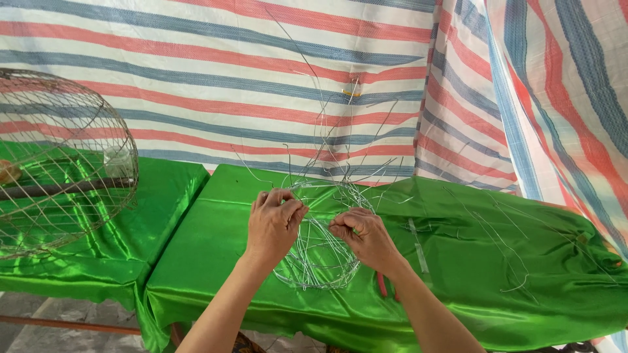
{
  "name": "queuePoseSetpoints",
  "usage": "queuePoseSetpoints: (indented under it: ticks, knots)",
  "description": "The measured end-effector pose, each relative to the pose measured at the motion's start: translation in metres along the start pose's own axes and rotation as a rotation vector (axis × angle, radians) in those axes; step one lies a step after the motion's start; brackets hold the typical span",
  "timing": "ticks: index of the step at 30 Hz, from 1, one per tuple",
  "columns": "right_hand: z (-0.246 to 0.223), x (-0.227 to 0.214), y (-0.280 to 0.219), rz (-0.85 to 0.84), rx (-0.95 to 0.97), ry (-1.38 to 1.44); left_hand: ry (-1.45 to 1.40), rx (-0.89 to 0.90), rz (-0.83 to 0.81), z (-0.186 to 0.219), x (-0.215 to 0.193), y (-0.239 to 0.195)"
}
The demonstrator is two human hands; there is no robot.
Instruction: The person weaves thin metal wires into a spherical mesh structure by hand, repeatedly bending and interlacing strands to form a stable lattice. The hands work continuously on the same object, adjusting and tightening connections throughout the clip.
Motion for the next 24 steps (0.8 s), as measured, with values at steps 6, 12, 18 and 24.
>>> queuePoseSetpoints:
  ticks: [6,12,18,24]
  knots:
    - [-0.010,-0.002,0.006,0.016,-0.059,0.002,-0.204,-0.003,-0.109,0.006,-0.016,0.006]
    - [-0.017,-0.003,0.012,0.042,-0.063,0.024,-0.102,0.199,0.217,0.029,-0.066,-0.017]
    - [-0.021,0.010,0.014,-0.056,-0.095,0.018,-0.312,0.015,-0.044,0.030,-0.045,-0.001]
    - [-0.037,-0.004,0.023,-0.054,-0.088,0.057,-0.099,-0.061,-0.060,-0.001,-0.020,0.009]
Point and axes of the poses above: each hand's wrist, its own y-axis towards the middle knuckle, its own x-axis out of the palm, z = x × y, the point moved 9 cm from there along y, towards the middle knuckle, and after that the axes turned 15 degrees about -x, right-handed, at the moved point
